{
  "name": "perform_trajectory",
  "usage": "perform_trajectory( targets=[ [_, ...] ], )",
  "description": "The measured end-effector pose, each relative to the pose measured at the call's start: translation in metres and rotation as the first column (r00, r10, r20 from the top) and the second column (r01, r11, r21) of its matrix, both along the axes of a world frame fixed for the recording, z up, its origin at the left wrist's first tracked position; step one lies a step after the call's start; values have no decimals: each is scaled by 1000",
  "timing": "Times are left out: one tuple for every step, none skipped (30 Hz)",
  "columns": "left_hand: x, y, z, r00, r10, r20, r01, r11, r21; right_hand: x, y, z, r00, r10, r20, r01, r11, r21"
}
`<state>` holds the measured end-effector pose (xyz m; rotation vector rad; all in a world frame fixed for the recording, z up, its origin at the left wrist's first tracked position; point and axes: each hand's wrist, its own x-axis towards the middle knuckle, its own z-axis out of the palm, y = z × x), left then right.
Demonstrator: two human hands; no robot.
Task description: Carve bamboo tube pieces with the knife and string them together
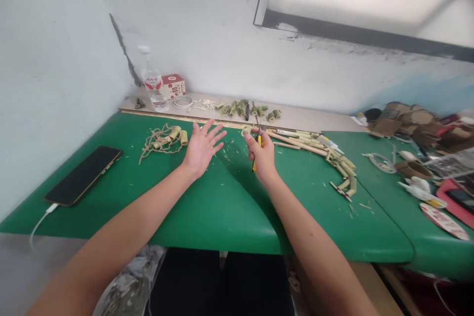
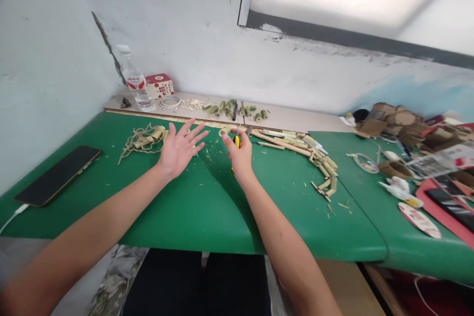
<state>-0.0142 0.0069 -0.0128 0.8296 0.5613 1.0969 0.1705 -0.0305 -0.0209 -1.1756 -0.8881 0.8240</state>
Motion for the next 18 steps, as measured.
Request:
perform_trajectory(
  targets=[
    [0,0,0,1000,-14,5,14,1000,-5,0,0,0,1000,1,-1,-1,1000,-1],
    [0,0,0,1000,-26,10,26,1000,-3,0,0,0,1000,0,-3,0,1000,-3],
    [-1,1,0,999,-34,14,34,999,2,0,0,0,1000,-2,-6,2,1000,-5],
    [-1,1,0,999,-40,17,40,999,10,1,0,0,1000,-3,-8,3,1000,-6],
    [-1,1,0,999,-43,18,42,999,19,1,0,0,1000,-2,-8,2,1000,-7],
    [-1,1,1,999,-44,17,43,999,28,1,0,0,1000,-1,-6,1,1000,-8],
    [-1,1,1,999,-45,17,44,998,35,1,0,0,1000,1,-2,-1,1000,-9],
    [-2,1,1,999,-46,17,45,998,41,1,0,0,1000,4,1,-4,1000,-9],
    [-2,1,1,999,-47,16,47,998,44,1,0,0,1000,6,4,-6,1000,-10],
    [-2,0,1,999,-47,14,47,998,46,1,-1,0,1000,7,7,-7,1000,-10],
    [-1,0,2,999,-45,8,45,998,48,0,-1,0,1000,8,9,-8,1000,-11],
    [-1,0,2,999,-39,0,39,998,53,0,-1,0,1000,9,12,-9,1000,-11],
    [-1,-1,2,1000,-28,-10,29,998,63,0,-1,0,1000,9,13,-9,1000,-12],
    [-1,-1,2,1000,-16,-19,17,997,77,0,-1,0,1000,8,14,-8,1000,-13],
    [0,0,2,1000,-5,-26,7,996,92,-1,-1,0,1000,7,14,-6,1000,-13],
    [0,0,2,999,4,-32,-1,994,105,-1,-1,1,1000,5,12,-5,1000,-13],
    [0,0,1,999,11,-36,-6,994,112,-1,-1,1,1000,4,9,-4,1000,-13],
    [1,0,1,999,15,-41,-10,994,112,-1,-1,1,1000,3,7,-3,1000,-14]
  ],
)
